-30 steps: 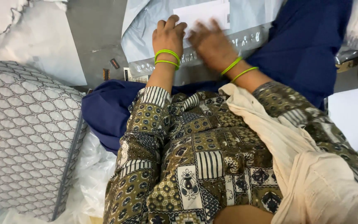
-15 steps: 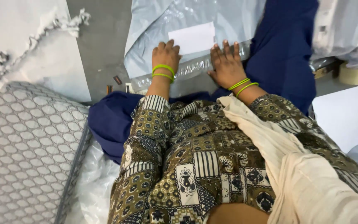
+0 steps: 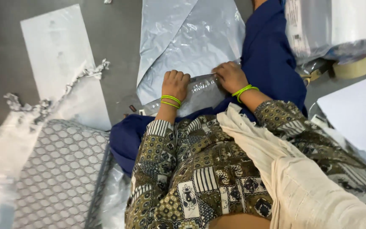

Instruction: Sorting shipping labels and preparing items, likely pillows, for packaging while sitting on the floor.

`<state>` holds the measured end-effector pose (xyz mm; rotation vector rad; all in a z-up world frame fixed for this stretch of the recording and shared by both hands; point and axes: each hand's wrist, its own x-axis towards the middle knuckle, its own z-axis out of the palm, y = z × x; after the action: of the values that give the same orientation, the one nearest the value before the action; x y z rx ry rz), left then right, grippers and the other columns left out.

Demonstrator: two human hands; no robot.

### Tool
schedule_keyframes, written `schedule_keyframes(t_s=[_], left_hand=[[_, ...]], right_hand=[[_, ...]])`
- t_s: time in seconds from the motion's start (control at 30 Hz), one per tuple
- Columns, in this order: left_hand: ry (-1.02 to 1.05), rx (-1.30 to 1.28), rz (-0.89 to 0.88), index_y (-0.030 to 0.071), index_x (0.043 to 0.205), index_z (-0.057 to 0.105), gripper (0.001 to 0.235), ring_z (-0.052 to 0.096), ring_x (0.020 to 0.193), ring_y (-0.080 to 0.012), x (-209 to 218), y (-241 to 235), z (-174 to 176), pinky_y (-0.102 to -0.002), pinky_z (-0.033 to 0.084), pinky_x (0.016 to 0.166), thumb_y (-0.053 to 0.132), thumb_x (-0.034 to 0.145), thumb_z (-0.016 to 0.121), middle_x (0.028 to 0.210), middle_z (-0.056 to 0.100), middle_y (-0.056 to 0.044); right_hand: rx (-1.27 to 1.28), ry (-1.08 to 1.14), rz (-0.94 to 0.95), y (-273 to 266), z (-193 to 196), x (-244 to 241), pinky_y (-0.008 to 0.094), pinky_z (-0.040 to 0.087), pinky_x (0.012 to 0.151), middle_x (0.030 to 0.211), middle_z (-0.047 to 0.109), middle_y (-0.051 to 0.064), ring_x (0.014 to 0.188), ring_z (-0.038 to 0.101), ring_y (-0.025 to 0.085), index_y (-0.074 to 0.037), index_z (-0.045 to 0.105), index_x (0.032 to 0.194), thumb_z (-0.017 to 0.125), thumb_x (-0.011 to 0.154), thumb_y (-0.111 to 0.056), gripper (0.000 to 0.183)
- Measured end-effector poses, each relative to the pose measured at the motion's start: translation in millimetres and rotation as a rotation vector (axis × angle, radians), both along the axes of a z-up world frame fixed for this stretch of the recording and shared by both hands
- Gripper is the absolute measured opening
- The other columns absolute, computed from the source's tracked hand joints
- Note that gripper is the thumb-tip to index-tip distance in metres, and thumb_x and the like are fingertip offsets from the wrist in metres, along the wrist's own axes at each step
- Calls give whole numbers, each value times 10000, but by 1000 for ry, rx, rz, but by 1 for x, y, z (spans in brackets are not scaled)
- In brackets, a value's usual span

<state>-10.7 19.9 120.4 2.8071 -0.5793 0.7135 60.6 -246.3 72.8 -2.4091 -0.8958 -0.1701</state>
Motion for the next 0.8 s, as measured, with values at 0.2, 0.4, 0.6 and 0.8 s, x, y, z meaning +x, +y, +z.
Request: schedule_keyframes(t_s=[0.2,0.4,0.6,0.8], left_hand=[[-32,-195,138,128,1091,697,202,621,1048,-294,-20,29,-19,-441,469,946,79,900,653,1046,685,-91],[252,-26,219,104,1290,658,440,511,1311,-366,-43,18,-10,-505,379,1118,176,865,745,1398,593,-150],[461,87,-9,113,1174,724,378,536,1268,-390,-41,26,-55,-512,412,1080,240,820,764,1355,624,-171],[770,70,10,118,1174,727,311,613,1171,-401,-32,42,-82,-475,490,1024,235,885,720,1263,673,-161]], right_hand=[[-93,435,-63,5,-27,-11,423,531,985,1174,726,106,1129,670,310,-148,732,1194,660,1030,-378,292],[88,67,-62,-17,-62,-23,490,527,976,1385,576,231,1222,578,408,19,490,1397,761,818,-305,717],[413,0,-286,-135,46,-44,450,572,899,1118,742,79,1020,717,334,-129,732,1120,690,1020,-207,134],[298,77,-1237,-445,-223,-94,459,493,1030,1282,653,220,1194,618,389,11,627,1291,888,890,-248,544]])
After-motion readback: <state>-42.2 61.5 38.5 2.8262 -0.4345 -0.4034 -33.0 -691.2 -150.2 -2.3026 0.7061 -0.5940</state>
